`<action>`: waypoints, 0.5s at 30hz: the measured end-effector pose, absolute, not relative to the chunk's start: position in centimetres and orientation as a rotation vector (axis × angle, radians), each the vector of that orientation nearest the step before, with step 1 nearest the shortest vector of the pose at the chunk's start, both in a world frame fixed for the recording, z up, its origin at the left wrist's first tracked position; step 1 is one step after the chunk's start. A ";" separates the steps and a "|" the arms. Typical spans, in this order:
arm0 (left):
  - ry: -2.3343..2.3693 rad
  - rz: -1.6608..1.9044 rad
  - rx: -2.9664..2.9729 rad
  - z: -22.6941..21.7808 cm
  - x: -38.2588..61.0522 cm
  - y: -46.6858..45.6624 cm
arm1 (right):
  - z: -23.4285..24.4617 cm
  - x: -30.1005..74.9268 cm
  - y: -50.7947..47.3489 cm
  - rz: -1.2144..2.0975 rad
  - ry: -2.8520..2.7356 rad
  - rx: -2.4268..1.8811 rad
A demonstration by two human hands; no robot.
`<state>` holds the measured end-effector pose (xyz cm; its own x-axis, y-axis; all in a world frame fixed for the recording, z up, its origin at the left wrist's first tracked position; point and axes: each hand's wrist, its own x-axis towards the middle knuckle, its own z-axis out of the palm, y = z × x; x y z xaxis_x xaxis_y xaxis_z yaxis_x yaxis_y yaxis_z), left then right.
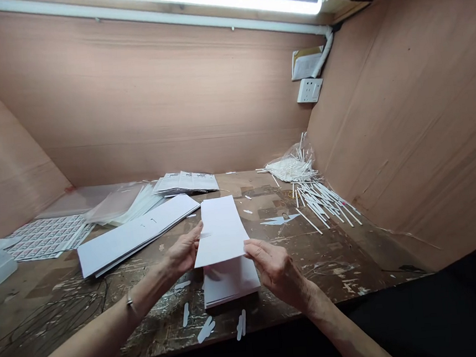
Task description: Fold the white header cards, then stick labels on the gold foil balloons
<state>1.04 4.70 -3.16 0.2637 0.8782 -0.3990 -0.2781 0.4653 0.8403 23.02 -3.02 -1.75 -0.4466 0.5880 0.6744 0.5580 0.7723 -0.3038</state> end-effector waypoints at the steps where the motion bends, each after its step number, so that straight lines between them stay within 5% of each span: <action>1: 0.977 0.910 0.661 -3.4 1.4 5.2 | -1.9 22.9 -3.4 0.051 -2.166 -0.822; 5: 0.981 0.963 0.608 -3.4 2.0 5.9 | -2.3 23.0 -4.6 0.311 -2.163 -0.822; 12: 0.634 0.837 0.965 -1.5 1.5 2.1 | -1.2 23.1 -1.0 1.227 -1.206 -1.138; 15: 0.665 0.685 1.014 -1.2 1.6 1.1 | -1.3 21.7 0.0 1.280 -1.170 -1.046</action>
<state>1.55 1.09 -1.20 0.6137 0.7698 -0.1754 -0.1979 0.3651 0.9097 21.71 -0.01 -1.30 -0.0554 0.9972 0.0495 -0.1383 0.0414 -0.9895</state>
